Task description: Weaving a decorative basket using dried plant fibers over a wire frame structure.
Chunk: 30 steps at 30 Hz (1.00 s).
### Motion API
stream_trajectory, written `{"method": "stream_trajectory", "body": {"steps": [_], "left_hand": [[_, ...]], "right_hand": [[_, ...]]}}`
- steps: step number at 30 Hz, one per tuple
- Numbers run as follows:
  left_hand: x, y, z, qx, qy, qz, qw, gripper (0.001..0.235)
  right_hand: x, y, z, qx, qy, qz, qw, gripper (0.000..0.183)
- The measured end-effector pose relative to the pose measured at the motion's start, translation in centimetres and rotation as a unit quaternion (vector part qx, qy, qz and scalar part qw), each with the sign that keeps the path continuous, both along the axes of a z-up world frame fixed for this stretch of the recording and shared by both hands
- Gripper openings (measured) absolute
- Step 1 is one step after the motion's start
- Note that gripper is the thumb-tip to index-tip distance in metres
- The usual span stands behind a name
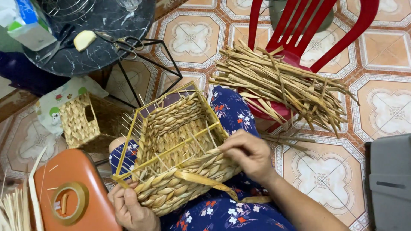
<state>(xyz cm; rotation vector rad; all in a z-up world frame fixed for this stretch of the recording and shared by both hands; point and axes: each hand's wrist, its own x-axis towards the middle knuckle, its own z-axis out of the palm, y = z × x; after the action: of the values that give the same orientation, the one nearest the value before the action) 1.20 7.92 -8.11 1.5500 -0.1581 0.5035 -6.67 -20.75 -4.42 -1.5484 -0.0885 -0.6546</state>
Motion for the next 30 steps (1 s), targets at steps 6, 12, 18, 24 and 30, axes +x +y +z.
{"method": "stream_trajectory", "body": {"steps": [6,12,18,24,30], "left_hand": [[0.2,-0.1,0.7,0.012,0.002,0.008,1.000,0.025],[0.2,0.0,0.7,0.022,0.010,-0.008,1.000,0.026],[0.0,0.6,0.0,0.018,0.007,-0.019,1.000,0.024],[0.1,0.4,0.0,0.025,-0.002,-0.022,0.999,0.023],[-0.1,0.7,-0.4,0.026,0.004,-0.023,0.999,0.022]], "right_hand": [[5.9,-14.7,-8.8,0.023,0.215,-0.296,0.930,0.024],[9.2,-23.9,-16.7,-0.191,0.329,-0.351,0.855,0.026],[9.8,-26.6,-20.9,-0.476,0.488,-0.338,0.648,0.016],[11.0,-28.1,-18.0,-0.261,0.537,-0.351,0.721,0.012],[11.5,-31.5,-20.1,-0.366,0.529,-0.355,0.678,0.011]]}}
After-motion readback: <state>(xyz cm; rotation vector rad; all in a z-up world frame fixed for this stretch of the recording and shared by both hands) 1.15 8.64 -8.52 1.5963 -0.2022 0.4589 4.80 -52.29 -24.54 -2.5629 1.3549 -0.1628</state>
